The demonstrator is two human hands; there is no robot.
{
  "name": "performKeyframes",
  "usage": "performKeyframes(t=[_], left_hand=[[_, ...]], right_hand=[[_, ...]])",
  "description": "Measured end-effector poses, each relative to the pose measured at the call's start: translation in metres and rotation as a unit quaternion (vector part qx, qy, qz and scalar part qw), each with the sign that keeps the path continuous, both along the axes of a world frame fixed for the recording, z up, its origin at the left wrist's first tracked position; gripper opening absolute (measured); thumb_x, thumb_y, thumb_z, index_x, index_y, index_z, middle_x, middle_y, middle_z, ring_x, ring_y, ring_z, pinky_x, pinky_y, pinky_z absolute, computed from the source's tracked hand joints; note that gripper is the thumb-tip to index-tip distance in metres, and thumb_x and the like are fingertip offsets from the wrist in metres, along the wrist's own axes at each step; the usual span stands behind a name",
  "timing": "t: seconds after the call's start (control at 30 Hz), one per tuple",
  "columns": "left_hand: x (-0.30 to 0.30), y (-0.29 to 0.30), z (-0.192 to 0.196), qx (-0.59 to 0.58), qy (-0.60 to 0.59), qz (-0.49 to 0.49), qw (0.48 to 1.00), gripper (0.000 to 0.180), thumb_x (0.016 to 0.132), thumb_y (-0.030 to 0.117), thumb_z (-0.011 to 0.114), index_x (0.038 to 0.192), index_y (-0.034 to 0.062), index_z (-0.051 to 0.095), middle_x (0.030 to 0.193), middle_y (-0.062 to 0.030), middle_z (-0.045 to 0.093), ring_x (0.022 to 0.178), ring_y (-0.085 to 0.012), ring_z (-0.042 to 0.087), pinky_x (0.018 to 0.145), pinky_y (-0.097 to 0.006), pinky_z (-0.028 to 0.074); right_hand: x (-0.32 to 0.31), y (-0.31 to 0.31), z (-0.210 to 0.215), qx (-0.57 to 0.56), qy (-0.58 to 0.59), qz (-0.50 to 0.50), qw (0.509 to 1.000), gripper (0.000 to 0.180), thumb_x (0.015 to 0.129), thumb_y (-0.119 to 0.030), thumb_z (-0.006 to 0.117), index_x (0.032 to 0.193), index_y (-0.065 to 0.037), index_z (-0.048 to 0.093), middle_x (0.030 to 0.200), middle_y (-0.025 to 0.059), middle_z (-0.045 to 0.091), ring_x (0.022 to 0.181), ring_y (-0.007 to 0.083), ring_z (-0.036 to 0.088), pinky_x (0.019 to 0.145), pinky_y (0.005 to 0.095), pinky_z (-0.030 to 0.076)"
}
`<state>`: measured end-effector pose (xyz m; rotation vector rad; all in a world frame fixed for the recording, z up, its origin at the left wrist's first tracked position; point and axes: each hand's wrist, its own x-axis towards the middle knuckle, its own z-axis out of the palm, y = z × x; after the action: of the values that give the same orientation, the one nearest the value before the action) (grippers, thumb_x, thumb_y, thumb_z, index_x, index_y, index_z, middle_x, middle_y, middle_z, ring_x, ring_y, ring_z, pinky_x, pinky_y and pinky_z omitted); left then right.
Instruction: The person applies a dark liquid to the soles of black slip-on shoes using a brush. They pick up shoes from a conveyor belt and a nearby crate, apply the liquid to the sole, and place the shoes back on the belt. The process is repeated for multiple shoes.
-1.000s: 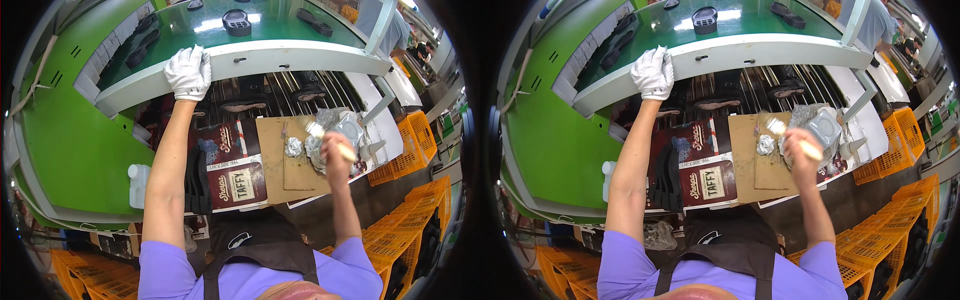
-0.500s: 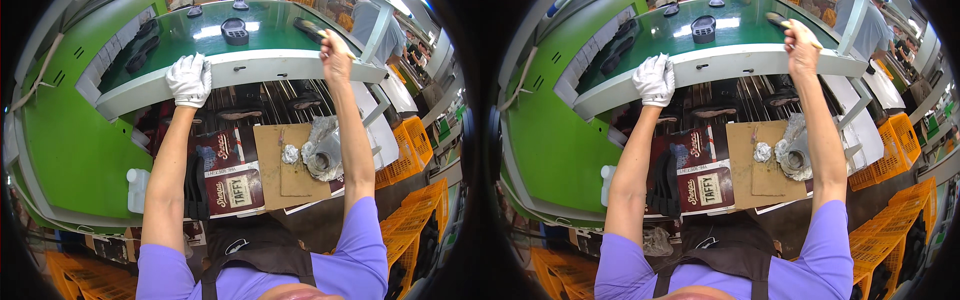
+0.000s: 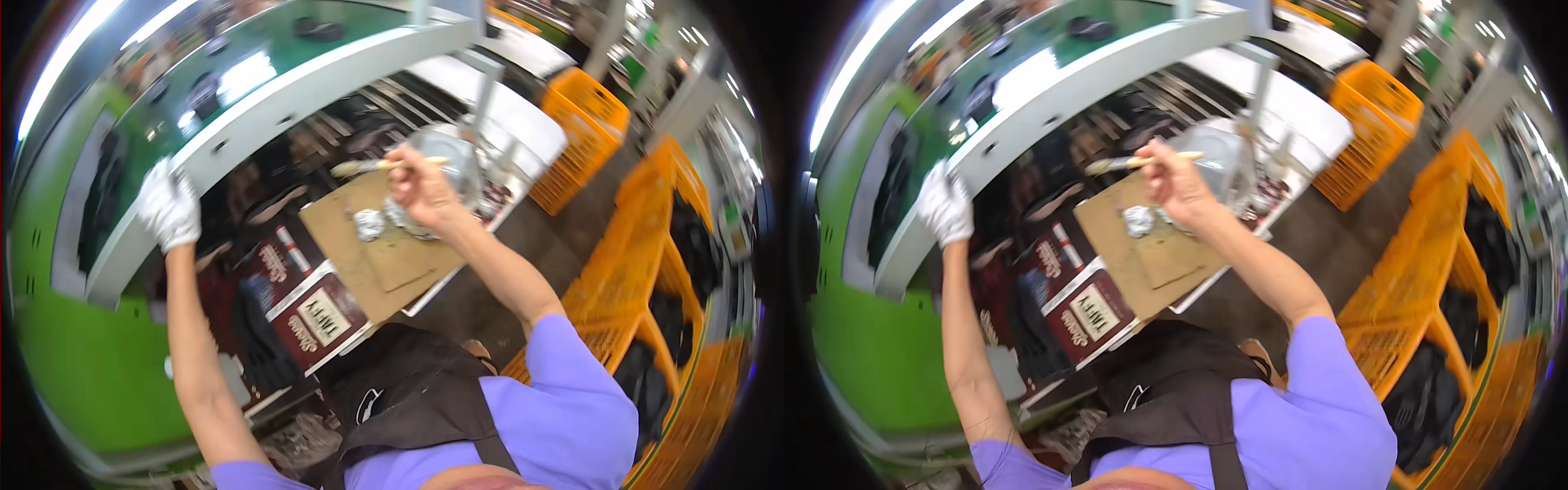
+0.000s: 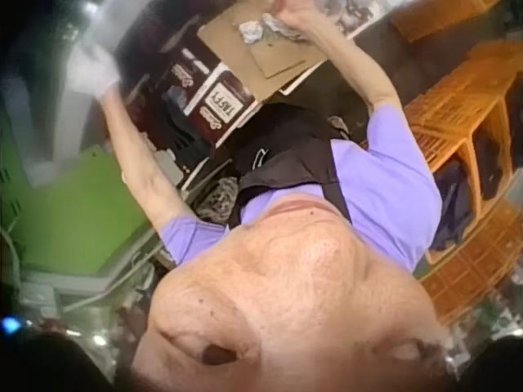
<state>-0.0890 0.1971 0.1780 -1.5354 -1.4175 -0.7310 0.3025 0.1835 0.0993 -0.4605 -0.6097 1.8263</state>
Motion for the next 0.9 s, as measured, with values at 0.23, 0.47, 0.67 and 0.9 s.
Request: performKeyframes(t=[0.23,0.47,0.67,0.9], left_hand=[[0.019,-0.035,-0.030,-0.109,-0.134,-0.103,0.980,0.032,0.089,0.022,0.057,0.114,0.0027,0.058,0.114,-0.0143,0.060,0.108,-0.0268,0.055,0.095,-0.037,0.041],[0.068,-0.156,-0.101,-0.268,-0.393,-0.129,0.870,0.020,0.084,0.019,0.062,0.096,0.0033,0.066,0.095,-0.0135,0.066,0.086,-0.0270,0.064,0.081,-0.033,0.049],[0.107,-0.242,-0.142,-0.316,-0.289,-0.170,0.887,0.015,0.077,0.010,0.067,0.090,0.0038,0.064,0.088,-0.0138,0.064,0.082,-0.0299,0.063,0.074,-0.037,0.050],[0.068,-0.219,-0.148,-0.234,-0.230,0.135,0.935,0.044,0.074,0.043,0.068,0.084,0.0005,0.062,0.101,-0.0220,0.058,0.100,-0.0383,0.053,0.083,-0.045,0.045]], right_hand=[[0.016,-0.053,-0.035,-0.100,0.034,0.018,0.994,0.018,0.087,-0.027,0.061,0.086,-0.009,0.060,0.061,-0.0026,0.056,0.049,0.0056,0.044,0.047,0.0200,0.034],[0.023,-0.084,-0.069,-0.114,0.030,0.012,0.993,0.020,0.089,-0.028,0.060,0.094,-0.008,0.060,0.065,-0.0022,0.051,0.049,0.0061,0.042,0.049,0.0230,0.034],[0.009,-0.095,-0.083,-0.112,0.036,0.063,0.991,0.020,0.094,-0.024,0.051,0.094,-0.007,0.061,0.066,0.0018,0.053,0.054,0.0099,0.042,0.050,0.0238,0.034],[0.010,-0.099,-0.091,-0.101,0.022,0.058,0.993,0.020,0.094,-0.024,0.050,0.096,-0.007,0.059,0.068,0.0022,0.051,0.056,0.0094,0.039,0.052,0.0229,0.032]])
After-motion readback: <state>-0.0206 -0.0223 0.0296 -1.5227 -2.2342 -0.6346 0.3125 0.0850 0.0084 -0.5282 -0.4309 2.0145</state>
